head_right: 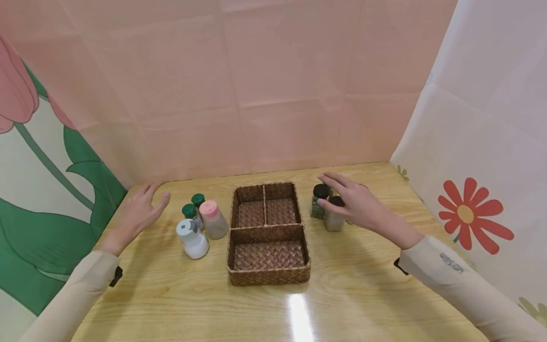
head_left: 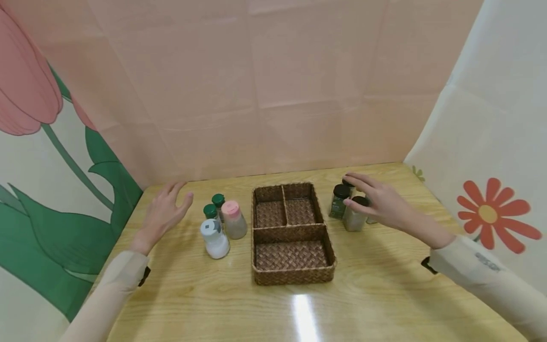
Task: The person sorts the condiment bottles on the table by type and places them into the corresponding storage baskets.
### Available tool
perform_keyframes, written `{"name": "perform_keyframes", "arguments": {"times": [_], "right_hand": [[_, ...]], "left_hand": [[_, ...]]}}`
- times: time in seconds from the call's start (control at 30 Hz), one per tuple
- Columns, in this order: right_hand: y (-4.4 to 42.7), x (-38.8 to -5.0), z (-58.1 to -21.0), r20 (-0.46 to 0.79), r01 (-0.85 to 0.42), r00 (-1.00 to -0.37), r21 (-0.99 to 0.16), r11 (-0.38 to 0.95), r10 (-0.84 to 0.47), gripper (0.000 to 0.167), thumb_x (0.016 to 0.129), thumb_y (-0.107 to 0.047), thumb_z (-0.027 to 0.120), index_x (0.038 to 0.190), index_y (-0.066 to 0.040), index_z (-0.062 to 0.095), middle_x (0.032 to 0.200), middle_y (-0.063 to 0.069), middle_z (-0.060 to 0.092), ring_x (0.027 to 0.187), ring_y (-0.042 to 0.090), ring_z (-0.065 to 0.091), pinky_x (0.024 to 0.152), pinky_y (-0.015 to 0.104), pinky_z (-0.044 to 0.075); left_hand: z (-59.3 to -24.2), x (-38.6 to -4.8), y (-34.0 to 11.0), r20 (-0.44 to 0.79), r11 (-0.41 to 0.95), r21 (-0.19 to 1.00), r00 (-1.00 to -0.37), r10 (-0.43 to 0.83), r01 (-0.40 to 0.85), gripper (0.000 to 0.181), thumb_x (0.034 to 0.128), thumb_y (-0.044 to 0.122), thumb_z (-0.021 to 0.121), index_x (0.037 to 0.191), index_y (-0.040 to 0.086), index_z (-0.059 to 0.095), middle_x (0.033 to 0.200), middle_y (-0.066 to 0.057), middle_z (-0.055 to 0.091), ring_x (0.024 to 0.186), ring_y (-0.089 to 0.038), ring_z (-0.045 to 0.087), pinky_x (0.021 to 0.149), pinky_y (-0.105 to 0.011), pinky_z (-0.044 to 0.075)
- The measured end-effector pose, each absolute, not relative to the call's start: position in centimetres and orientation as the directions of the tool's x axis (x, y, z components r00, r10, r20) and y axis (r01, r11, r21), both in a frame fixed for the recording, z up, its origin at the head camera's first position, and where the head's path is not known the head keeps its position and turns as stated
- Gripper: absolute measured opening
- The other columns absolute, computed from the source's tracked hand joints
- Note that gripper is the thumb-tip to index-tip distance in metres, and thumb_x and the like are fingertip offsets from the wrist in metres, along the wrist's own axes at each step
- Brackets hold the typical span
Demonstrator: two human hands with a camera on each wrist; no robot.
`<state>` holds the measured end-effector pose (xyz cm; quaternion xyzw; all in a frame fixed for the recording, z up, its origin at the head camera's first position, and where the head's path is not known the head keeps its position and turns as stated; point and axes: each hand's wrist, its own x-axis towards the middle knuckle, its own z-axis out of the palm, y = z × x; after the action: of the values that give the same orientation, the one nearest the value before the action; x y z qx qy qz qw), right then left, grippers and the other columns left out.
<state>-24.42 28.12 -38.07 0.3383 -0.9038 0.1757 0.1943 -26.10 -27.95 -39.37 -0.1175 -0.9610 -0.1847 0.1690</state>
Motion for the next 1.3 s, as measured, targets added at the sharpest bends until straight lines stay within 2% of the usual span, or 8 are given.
{"name": "perform_keyframes", "arguments": {"times": [0.3, 0.4, 0.47, 0.6, 0.83, 0.97, 1.23, 1.3], "right_hand": [[26.9, -23.9, -38.8, 0.415, -0.655, -0.731, -0.202, 0.728, -0.542, 0.069, 0.094, -0.033, 0.069, 0.152, -0.011, 0.039, 0.148, 0.02, 0.043, 0.097, 0.034, 0.067, 0.075, 0.052, 0.052], [26.2, -23.9, -39.1, 0.42, -0.67, -0.717, -0.193, 0.717, -0.557, 0.069, 0.094, -0.034, 0.069, 0.151, -0.01, 0.04, 0.146, 0.02, 0.046, 0.087, 0.025, 0.068, 0.066, 0.042, 0.053], [25.8, -23.9, -39.3, 0.422, -0.677, -0.713, -0.204, 0.707, -0.56, 0.069, 0.094, -0.034, 0.07, 0.15, -0.009, 0.041, 0.144, 0.019, 0.047, 0.074, 0.017, 0.065, 0.057, 0.034, 0.049], [25.4, -24.0, -40.0, 0.42, -0.678, -0.716, -0.225, 0.7, -0.558, 0.069, 0.094, -0.034, 0.07, 0.149, -0.006, 0.041, 0.143, 0.021, 0.048, 0.067, 0.008, 0.059, 0.051, 0.026, 0.043], [24.9, -23.9, -41.1, 0.376, -0.64, -0.756, -0.257, 0.724, -0.535, 0.072, 0.094, -0.04, 0.068, 0.15, -0.007, 0.039, 0.139, 0.021, 0.05, 0.067, 0.006, 0.058, 0.051, 0.024, 0.043], [24.5, -23.5, -41.6, 0.364, -0.643, -0.759, -0.29, 0.709, -0.539, 0.07, 0.094, -0.038, 0.068, 0.15, -0.006, 0.039, 0.139, 0.02, 0.051, 0.07, 0.004, 0.059, 0.054, 0.025, 0.044], [23.8, -23.1, -42.7, 0.295, -0.612, -0.791, -0.39, 0.688, -0.536, 0.072, 0.095, -0.041, 0.066, 0.151, -0.006, 0.036, 0.143, 0.024, 0.047, 0.058, 0.001, 0.055, 0.054, 0.027, 0.047], [23.5, -23.1, -42.9, 0.275, -0.6, -0.8, -0.399, 0.694, -0.534, 0.073, 0.096, -0.043, 0.065, 0.152, -0.007, 0.036, 0.145, 0.024, 0.045, 0.066, 0.005, 0.062, 0.059, 0.03, 0.051]], "left_hand": [[-39.4, -26.1, -27.5, 0.344, 0.905, 0.289, -0.916, 0.207, 0.313, 0.066, 0.102, 0.056, 0.038, 0.145, 0.008, 0.047, 0.14, -0.023, 0.049, 0.112, -0.049, 0.055, 0.085, -0.063, 0.044], [-39.4, -26.2, -27.3, 0.347, 0.903, 0.277, -0.911, 0.225, 0.329, 0.065, 0.1019, 0.056, 0.039, 0.144, 0.008, 0.048, 0.14, -0.023, 0.049, 0.109, -0.048, 0.057, 0.083, -0.062, 0.046], [-39.5, -26.2, -27.2, 0.347, 0.898, 0.278, -0.907, 0.238, 0.342, 0.064, 0.102, 0.055, 0.04, 0.144, 0.008, 0.049, 0.139, -0.023, 0.05, 0.108, -0.048, 0.057, 0.083, -0.061, 0.046], [-39.6, -26.2, -27.0, 0.351, 0.883, 0.291, -0.899, 0.26, 0.369, 0.06, 0.1024, 0.052, 0.043, 0.143, 0.008, 0.05, 0.137, -0.021, 0.052, 0.109, -0.046, 0.058, 0.085, -0.061, 0.045], [-39.3, -26.4, -26.5, 0.355, 0.851, 0.317, -0.885, 0.303, 0.418, 0.057, 0.1025, 0.05, 0.046, 0.141, 0.008, 0.052, 0.135, -0.019, 0.054, 0.109, -0.042, 0.058, 0.087, -0.059, 0.045], [-39.1, -26.4, -26.2, 0.341, 0.84, 0.334, -0.886, 0.315, 0.428, 0.051, 0.1028, 0.042, 0.05, 0.14, 0.008, 0.052, 0.135, -0.019, 0.054, 0.11, -0.041, 0.058, 0.088, -0.059, 0.045], [-39.0, -26.5, -25.9, 0.331, 0.82, 0.365, -0.885, 0.329, 0.441, 0.049, 0.1027, 0.041, 0.051, 0.139, 0.008, 0.053, 0.131, -0.016, 0.057, 0.112, -0.037, 0.058, 0.087, -0.057, 0.046], [-38.9, -26.5, -25.8, 0.331, 0.81, 0.374, -0.881, 0.337, 0.451, 0.049, 0.1026, 0.041, 0.051, 0.138, 0.007, 0.053, 0.131, -0.016, 0.057, 0.113, -0.037, 0.057, 0.088, -0.056, 0.046]]}}
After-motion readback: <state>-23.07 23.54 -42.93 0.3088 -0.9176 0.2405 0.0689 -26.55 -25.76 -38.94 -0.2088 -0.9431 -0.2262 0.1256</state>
